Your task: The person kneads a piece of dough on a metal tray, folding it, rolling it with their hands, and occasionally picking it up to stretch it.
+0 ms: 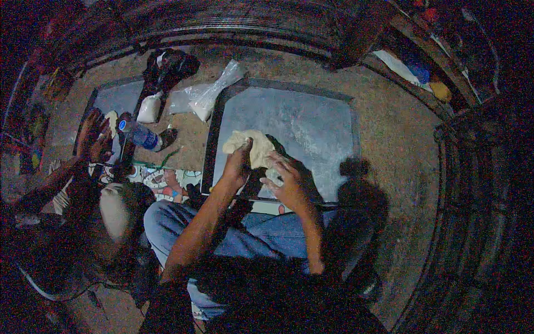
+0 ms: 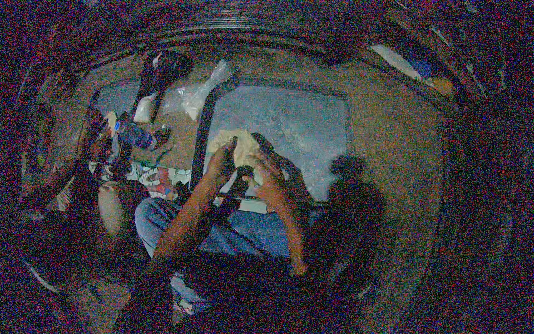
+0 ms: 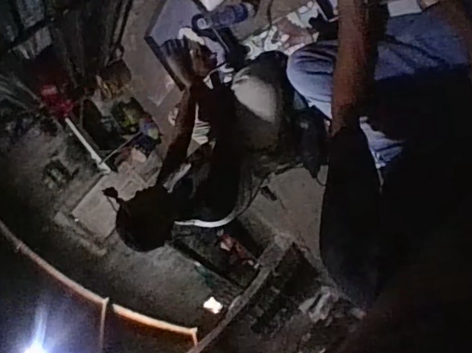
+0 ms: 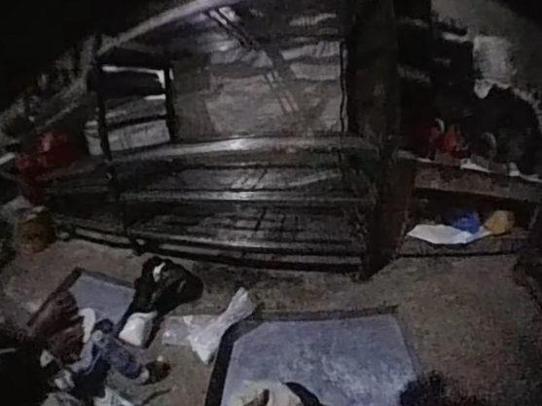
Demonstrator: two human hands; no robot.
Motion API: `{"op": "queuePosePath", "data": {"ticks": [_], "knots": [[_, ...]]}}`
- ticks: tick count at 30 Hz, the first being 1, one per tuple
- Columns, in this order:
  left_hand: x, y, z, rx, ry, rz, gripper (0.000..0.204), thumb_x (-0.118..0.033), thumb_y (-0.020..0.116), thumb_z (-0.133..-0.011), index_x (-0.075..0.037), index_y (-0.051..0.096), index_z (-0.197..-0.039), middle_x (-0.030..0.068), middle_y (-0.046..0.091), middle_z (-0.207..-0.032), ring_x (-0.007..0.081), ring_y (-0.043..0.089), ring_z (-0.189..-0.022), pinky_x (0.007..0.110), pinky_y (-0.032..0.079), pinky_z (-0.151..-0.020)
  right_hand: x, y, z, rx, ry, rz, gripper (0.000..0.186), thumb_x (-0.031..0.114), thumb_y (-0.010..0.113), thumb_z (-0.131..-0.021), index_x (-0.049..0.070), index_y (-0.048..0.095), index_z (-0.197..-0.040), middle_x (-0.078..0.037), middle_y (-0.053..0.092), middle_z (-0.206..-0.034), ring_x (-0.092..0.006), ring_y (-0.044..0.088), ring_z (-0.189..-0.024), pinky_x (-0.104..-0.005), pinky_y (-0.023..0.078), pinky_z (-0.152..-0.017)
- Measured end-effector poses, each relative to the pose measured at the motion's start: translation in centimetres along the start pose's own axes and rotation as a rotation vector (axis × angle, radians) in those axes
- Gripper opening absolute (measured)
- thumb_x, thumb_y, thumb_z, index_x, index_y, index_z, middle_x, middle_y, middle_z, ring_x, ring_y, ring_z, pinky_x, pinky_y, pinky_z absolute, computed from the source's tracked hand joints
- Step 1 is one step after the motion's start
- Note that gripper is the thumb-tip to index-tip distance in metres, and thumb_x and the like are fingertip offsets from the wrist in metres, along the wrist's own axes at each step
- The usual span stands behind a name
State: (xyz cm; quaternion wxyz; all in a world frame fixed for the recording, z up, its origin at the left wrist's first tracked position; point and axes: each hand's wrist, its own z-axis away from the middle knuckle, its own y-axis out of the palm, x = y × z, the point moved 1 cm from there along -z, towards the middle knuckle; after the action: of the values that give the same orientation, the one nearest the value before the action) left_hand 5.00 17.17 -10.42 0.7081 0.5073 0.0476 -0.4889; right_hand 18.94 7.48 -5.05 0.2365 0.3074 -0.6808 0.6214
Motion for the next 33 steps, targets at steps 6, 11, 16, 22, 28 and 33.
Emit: {"op": "queuePosePath", "data": {"ticks": [6, 11, 16, 22, 28, 33], "knots": [[-3.2, 3.0, 0.1, -0.010, 0.248, -0.388, 0.045, -0.023, 0.054, -0.091, -0.005, 0.039, -0.130, 0.0086, 0.051, -0.124, 0.0221, 0.051, -0.113, 0.036, 0.041, -0.096, -1.9, -1.3, -1.8, -0.326, 0.315, -0.440, 0.051, 0.019, 0.063, -0.085, 0.004, 0.044, -0.131, -0.011, 0.050, -0.130, -0.0232, 0.050, -0.117, -0.0328, 0.042, -0.095], [-0.7, 4.4, 0.0, 0.362, 0.377, -0.792, 0.077, -0.043, 0.055, -0.088, -0.003, 0.018, -0.143, 0.0175, 0.025, -0.145, 0.0301, 0.023, -0.135, 0.039, 0.019, -0.109, -4.2, 1.1, -2.9, -0.308, 0.399, -1.453, 0.068, 0.052, 0.045, -0.090, 0.010, 0.030, -0.141, -0.009, 0.039, -0.139, -0.0271, 0.044, -0.122, -0.0346, 0.038, -0.099], [0.8, 6.7, 4.0, 0.571, 0.431, -1.609, 0.093, -0.058, 0.050, -0.082, -0.007, 0.005, -0.146, 0.0270, -0.012, -0.147, 0.0374, -0.013, -0.137, 0.053, -0.006, -0.107, -6.5, 1.6, -3.1, -0.280, 0.385, -2.048, 0.078, 0.067, 0.037, -0.084, 0.010, 0.035, -0.138, -0.018, 0.040, -0.136, -0.0352, 0.044, -0.119, -0.0520, 0.034, -0.100], [-3.9, 6.6, 3.9, 0.449, 0.513, -0.916, 0.068, -0.054, 0.038, -0.090, -0.010, 0.030, -0.142, 0.0122, 0.019, -0.150, 0.0308, 0.016, -0.138, 0.048, 0.011, -0.110, -6.5, -2.7, -2.5, -0.600, 0.214, -1.989, 0.071, 0.062, 0.042, -0.083, 0.005, 0.049, -0.124, -0.015, 0.052, -0.125, -0.0346, 0.049, -0.115, -0.0499, 0.039, -0.097], [-1.2, 2.2, 4.3, 0.211, -0.080, 0.211, 0.085, -0.072, 0.024, -0.084, -0.010, 0.027, -0.142, 0.0155, 0.029, -0.145, 0.0342, 0.032, -0.131, 0.055, 0.025, -0.104, -1.8, -5.6, -1.1, -0.575, -0.007, -0.733, 0.076, 0.062, 0.041, -0.084, 0.002, 0.042, -0.130, -0.016, 0.043, -0.134, -0.0334, 0.039, -0.125, -0.0489, 0.031, -0.102], [2.4, 4.7, 4.8, 0.479, -0.283, 0.839, 0.093, -0.078, 0.028, -0.078, -0.008, 0.029, -0.140, 0.0204, 0.034, -0.140, 0.0387, 0.037, -0.127, 0.056, 0.028, -0.102, 1.8, -1.7, -1.5, -0.152, -0.165, 0.192, 0.077, 0.061, 0.041, -0.084, 0.001, 0.037, -0.133, -0.016, 0.037, -0.138, -0.0322, 0.034, -0.128, -0.0466, 0.024, -0.105]]}}
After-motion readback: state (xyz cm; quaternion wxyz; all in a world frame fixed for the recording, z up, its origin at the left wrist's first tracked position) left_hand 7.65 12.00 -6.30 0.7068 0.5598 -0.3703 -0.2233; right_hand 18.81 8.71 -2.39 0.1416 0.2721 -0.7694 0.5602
